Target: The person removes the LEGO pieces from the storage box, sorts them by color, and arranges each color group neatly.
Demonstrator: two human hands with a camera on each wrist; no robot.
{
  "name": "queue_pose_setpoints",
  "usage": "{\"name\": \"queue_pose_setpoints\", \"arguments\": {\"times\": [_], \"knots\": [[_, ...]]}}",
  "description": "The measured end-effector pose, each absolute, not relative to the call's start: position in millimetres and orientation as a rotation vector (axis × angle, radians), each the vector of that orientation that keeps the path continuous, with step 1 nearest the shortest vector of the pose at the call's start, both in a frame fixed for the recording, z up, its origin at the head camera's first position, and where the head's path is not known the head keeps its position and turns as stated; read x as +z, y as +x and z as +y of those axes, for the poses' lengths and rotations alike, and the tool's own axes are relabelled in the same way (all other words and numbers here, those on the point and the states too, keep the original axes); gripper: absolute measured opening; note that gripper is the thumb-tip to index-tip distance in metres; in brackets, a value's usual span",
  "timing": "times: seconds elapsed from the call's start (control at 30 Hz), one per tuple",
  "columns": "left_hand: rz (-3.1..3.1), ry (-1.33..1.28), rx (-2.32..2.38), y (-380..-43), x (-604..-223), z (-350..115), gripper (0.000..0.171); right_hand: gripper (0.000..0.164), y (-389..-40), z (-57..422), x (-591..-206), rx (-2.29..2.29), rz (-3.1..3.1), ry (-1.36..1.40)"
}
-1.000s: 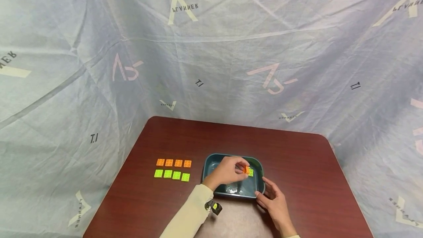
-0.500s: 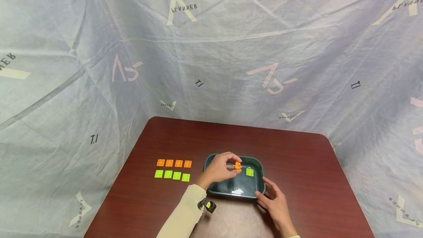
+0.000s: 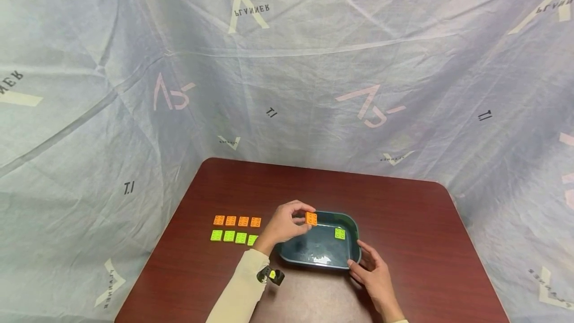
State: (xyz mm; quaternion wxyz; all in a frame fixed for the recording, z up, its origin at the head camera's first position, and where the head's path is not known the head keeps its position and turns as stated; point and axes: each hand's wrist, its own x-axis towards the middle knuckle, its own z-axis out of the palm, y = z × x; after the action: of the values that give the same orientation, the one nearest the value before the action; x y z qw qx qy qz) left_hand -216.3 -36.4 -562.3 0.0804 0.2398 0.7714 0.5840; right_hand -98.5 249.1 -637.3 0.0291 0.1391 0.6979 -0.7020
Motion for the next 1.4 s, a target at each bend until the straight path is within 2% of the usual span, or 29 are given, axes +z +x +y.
{"name": "queue_pose_setpoints", "arguments": {"times": [0.67,1.03,1.4], "knots": [[2.363,0.544,1.972,-218.5,-561.1,-80.0,0.035,0.072,-98.8,249.5,-635.7,-2.156,2.168,0.442],[2.55,0.426,1.9,-216.8,-569.3,-124.7,0.037,0.074,-99.7,250.5,-634.9,-2.156,2.156,0.43],[2.52,0.234,1.894,-209.2,-574.1,-171.5,0.045,0.072,-100.1,250.3,-634.3,-2.147,2.168,0.432]]}}
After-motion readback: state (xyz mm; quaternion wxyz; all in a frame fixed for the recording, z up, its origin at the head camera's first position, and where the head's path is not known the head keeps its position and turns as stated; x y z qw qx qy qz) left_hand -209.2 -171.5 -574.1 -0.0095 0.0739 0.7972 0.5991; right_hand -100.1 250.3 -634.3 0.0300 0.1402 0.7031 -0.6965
